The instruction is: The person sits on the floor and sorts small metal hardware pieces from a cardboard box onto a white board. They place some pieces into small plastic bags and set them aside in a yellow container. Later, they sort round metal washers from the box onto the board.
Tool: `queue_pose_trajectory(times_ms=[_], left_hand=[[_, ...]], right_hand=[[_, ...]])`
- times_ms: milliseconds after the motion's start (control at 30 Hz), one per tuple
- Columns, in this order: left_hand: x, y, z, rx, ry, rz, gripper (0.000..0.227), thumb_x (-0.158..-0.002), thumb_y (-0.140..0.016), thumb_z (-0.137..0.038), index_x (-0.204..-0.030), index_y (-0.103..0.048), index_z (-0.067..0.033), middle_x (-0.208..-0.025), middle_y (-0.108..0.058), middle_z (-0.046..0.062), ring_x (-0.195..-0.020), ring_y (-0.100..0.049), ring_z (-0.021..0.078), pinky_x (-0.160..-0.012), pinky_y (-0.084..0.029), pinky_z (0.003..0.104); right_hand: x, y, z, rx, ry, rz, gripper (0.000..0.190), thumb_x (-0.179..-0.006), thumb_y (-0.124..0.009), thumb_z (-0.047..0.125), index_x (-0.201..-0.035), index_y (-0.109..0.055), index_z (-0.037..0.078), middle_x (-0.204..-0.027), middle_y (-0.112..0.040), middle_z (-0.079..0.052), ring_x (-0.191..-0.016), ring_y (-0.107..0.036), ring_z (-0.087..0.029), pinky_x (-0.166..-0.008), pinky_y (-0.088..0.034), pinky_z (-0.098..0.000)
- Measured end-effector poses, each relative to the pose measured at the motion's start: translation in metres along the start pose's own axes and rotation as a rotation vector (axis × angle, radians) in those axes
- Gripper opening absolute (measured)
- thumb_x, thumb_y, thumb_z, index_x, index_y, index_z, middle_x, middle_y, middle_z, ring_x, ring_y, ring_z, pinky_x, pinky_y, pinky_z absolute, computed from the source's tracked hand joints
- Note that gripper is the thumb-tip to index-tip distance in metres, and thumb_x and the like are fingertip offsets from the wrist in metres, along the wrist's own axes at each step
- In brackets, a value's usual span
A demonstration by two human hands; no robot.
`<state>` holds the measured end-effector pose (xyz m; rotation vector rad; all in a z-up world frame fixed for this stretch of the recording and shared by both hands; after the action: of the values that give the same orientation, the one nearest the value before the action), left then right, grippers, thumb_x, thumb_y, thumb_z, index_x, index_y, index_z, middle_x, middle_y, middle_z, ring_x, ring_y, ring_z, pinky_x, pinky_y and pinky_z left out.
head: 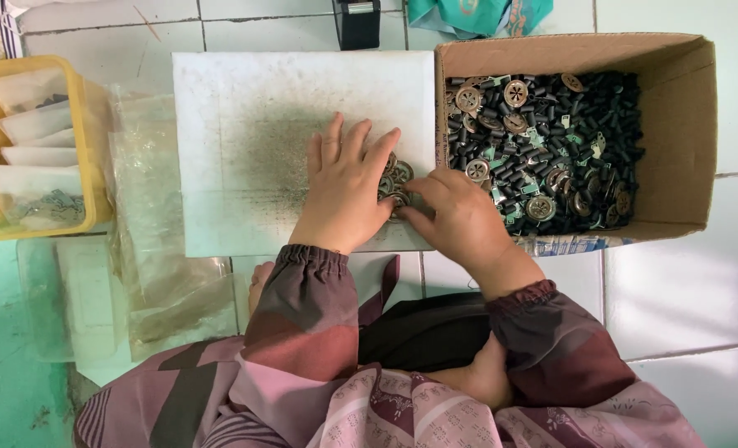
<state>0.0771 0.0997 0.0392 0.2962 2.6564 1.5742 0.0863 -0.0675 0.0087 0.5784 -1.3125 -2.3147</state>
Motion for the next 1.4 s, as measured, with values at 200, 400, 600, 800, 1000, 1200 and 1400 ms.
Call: queue_pose_trajectory(times_ms=[200, 400, 600, 800, 1000, 1200, 1400], left_hand=[[-0.010, -0.027, -0.044, 0.038, -0.065, -0.060, 0.062, -0.091, -0.075, -0.023, -0.147, -0.051, -0.0143, -0.143, -0.048, 0.022, -0.147, -0.025, 0.0505, -0.118, -0.019, 0.071], [-0.002, -0.088, -0.093, -0.031, -0.209, 0.077, 0.049, -0.092, -0.073, -0.028, -0.136, -0.059, -0.0095, -0.143, -0.052, 0.018, -0.152, -0.028, 0.0431, -0.122, -0.024, 0.063], [-0.001, -0.087, -0.090, -0.084, -0.250, 0.139, 0.044, -0.098, -0.067, -0.028, -0.134, -0.059, -0.0040, -0.141, -0.053, 0.020, -0.153, -0.025, 0.0424, -0.125, -0.019, 0.062], [0.001, -0.069, -0.089, -0.064, -0.233, 0.111, 0.046, -0.099, -0.065, -0.031, -0.137, -0.058, -0.0064, -0.144, -0.051, 0.018, -0.154, -0.023, 0.0426, -0.126, -0.018, 0.062], [0.015, -0.049, -0.084, -0.050, -0.190, 0.073, 0.045, -0.099, -0.063, -0.034, -0.137, -0.059, -0.0094, -0.142, -0.051, 0.015, -0.152, -0.024, 0.0425, -0.124, -0.020, 0.063], [0.047, -0.029, -0.077, -0.086, -0.182, 0.057, 0.043, -0.100, -0.061, -0.035, -0.136, -0.059, -0.0108, -0.138, -0.053, 0.014, -0.151, -0.030, 0.0424, -0.123, -0.024, 0.061], [0.092, 0.022, -0.028, -0.106, -0.052, -0.009, 0.041, -0.098, -0.063, -0.034, -0.135, -0.063, -0.0160, -0.135, -0.056, 0.010, -0.147, -0.034, 0.0409, -0.118, -0.027, 0.063]], right_hand=[[0.009, 0.015, -0.113, 0.095, -0.172, -0.128, 0.023, -0.094, -0.078, 0.017, -0.117, -0.075, 0.016, -0.095, -0.068, -0.001, -0.098, -0.068, -0.024, -0.077, -0.060, -0.0351], [0.023, -0.026, -0.173, 0.292, -0.415, 0.283, 0.042, -0.094, -0.071, 0.034, -0.133, -0.067, 0.019, -0.117, -0.060, -0.010, -0.118, -0.061, -0.039, -0.086, -0.061, -0.0532], [0.021, -0.035, -0.180, 0.293, -0.498, 0.353, 0.037, -0.092, -0.072, 0.034, -0.124, -0.068, 0.016, -0.121, -0.058, -0.008, -0.128, -0.056, -0.040, -0.096, -0.057, -0.0517], [0.031, -0.034, -0.184, 0.094, -0.492, 0.190, 0.026, -0.092, -0.075, 0.025, -0.115, -0.072, 0.014, -0.098, -0.066, -0.008, -0.099, -0.069, -0.035, -0.082, -0.060, -0.0481], [0.040, -0.008, -0.166, 0.054, -0.542, 0.022, 0.040, -0.092, -0.074, 0.017, -0.132, -0.069, 0.011, -0.098, -0.067, -0.013, -0.099, -0.069, -0.038, -0.080, -0.060, -0.0504], [0.033, 0.043, -0.115, 0.004, -0.583, 0.006, 0.013, -0.096, -0.074, 0.016, -0.107, -0.075, 0.010, -0.092, -0.067, -0.010, -0.088, -0.071, -0.029, -0.066, -0.061, -0.0408], [0.009, 0.087, -0.009, -0.046, -0.594, -0.041, 0.015, -0.100, -0.072, 0.018, -0.112, -0.073, 0.009, -0.096, -0.065, -0.010, -0.088, -0.069, -0.030, -0.063, -0.061, -0.0433]])
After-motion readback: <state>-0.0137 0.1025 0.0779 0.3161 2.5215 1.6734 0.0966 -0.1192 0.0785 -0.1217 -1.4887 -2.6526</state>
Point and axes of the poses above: each hand's wrist, its own x-axis away from the middle knuckle, its own y-axis out of the back of the hand, z = x × y, the point moved 5 cm from there along -x, towards the middle knuckle
